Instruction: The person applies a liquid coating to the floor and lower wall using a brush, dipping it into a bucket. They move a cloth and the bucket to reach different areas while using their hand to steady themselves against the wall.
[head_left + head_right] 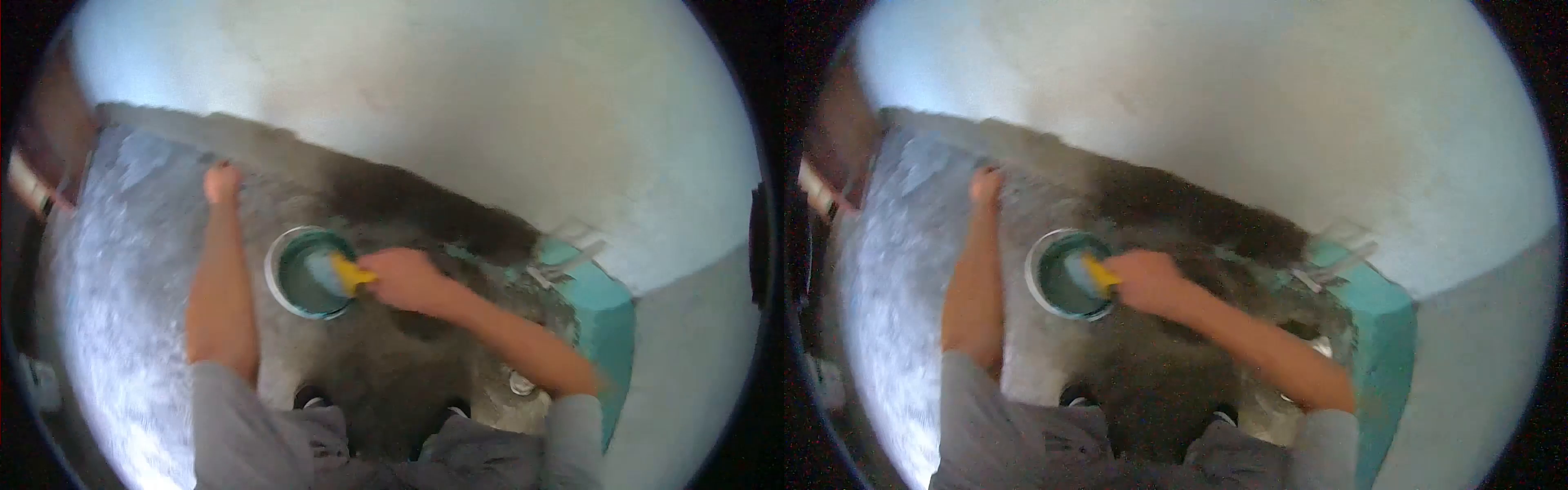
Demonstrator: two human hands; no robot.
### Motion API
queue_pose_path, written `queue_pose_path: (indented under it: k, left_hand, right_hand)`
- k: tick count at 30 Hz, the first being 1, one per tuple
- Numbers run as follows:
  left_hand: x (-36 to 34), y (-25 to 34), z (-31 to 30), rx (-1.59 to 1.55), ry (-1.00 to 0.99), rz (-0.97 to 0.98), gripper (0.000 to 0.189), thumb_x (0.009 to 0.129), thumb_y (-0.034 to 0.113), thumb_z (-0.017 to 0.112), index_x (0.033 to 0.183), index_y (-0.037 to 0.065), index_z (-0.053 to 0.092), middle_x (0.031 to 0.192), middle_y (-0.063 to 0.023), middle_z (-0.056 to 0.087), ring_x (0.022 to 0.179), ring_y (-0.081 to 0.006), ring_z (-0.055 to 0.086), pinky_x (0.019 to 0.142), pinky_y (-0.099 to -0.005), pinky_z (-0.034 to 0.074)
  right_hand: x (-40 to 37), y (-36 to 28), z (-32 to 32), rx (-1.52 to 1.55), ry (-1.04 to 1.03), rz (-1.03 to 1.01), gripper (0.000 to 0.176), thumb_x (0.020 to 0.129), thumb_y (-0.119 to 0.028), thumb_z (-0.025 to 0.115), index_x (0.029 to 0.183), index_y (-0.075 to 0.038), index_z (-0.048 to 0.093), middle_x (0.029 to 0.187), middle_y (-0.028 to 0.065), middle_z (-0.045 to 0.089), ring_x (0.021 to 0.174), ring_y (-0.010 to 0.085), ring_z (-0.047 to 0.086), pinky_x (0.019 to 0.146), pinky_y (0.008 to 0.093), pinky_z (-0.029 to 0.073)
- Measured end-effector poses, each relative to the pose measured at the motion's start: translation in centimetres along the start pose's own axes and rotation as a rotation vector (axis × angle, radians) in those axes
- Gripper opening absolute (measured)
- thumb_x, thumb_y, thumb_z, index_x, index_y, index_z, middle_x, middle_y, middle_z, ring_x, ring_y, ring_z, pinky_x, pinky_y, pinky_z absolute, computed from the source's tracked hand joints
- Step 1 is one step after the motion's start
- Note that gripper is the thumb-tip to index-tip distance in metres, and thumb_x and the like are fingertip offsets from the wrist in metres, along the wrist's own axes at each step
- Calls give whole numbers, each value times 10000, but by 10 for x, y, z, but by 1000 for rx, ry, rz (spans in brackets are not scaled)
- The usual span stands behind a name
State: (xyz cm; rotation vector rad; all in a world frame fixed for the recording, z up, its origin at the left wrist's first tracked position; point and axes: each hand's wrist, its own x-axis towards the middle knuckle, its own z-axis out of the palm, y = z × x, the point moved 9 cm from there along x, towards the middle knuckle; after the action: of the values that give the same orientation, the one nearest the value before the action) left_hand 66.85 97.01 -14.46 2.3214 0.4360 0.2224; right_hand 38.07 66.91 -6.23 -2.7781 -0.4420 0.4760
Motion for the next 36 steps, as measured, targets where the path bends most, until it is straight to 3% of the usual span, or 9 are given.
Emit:
queue_pose_path:
  k: [2, 5, 8, 10, 12, 18, 22, 27, 36]
  left_hand:
    - [30, -30, 11, -142, 1, -100, 498, 731, 247, 607, 1220, 155, 606, 1120, -118, 655, 1060, -293, 611, 881, -394, 480]
    - [37, -36, 7, -280, 124, -174, 517, 758, 268, 606, 1264, 170, 569, 1208, -116, 609, 1104, -291, 588, 901, -411, 481]
    - [-2, -17, -5, -286, 98, -294, 527, 769, 279, 602, 1286, 185, 550, 1273, -106, 567, 1135, -299, 561, 943, -433, 460]
    - [14, -35, 7, -168, 128, -297, 558, 774, 315, 612, 1315, 209, 523, 1311, -95, 530, 1219, -294, 472, 1004, -442, 400]
    - [2, -23, 0, -187, 113, -289, 586, 753, 326, 633, 1310, 191, 514, 1336, -168, 472, 1262, -342, 390, 1004, -468, 370]
    - [-38, 2, -13, -378, 113, -392, 581, 755, 222, 621, 1316, 154, 485, 1386, -193, 336, 1279, -368, 336, 1002, -500, 381]
    - [-40, 7, -10, -298, 116, -397, 559, 784, 237, 575, 1335, 223, 485, 1385, -147, 406, 1245, -349, 420, 987, -450, 420]
    - [-41, 8, -8, -404, 87, -393, 577, 769, 218, 602, 1331, 168, 484, 1414, -170, 319, 1308, -348, 317, 1014, -484, 376]
    - [-38, 7, -6, -380, 73, -354, 537, 780, 218, 583, 1311, 202, 511, 1401, -158, 357, 1304, -337, 335, 1020, -470, 378]
  right_hand:
    - [25, 6, 26, 40, -36, 18, 287, 772, -149, 637, 1058, -117, 632, 1000, 131, 654, 948, 365, 603, 806, 457, 497]
    - [47, 16, 43, 172, 145, -106, 265, 775, -140, 638, 1036, -94, 639, 936, 126, 658, 849, 285, 640, 738, 412, 517]
    - [45, 24, 39, 535, -164, 116, 222, 800, -131, 644, 1009, -54, 643, 820, 95, 640, 723, 171, 628, 665, 327, 511]
    - [45, 37, 54, 926, -243, 100, 194, 830, -127, 638, 1000, -33, 638, 745, 49, 603, 638, 105, 577, 597, 258, 476]
    - [36, 33, 44, 1082, -179, 160, 174, 843, -134, 646, 982, -30, 636, 742, 31, 599, 620, 109, 565, 568, 248, 452]
    - [38, 12, 21, 944, 75, 1, 177, 846, -183, 675, 920, -35, 612, 777, -1, 578, 655, 72, 527, 571, 236, 427]
    - [45, 13, 27, 788, 177, 5, 202, 850, -218, 667, 932, -37, 629, 829, 35, 645, 724, 132, 585, 689, 274, 484]
    - [53, 12, 40, 675, 212, 26, 202, 851, -213, 652, 922, -27, 621, 768, 66, 636, 719, 154, 592, 713, 308, 492]
    - [53, 36, 78, 1133, 107, 284, 183, 874, -237, 637, 920, -60, 638, 698, 40, 606, 585, 95, 581, 466, 245, 422]
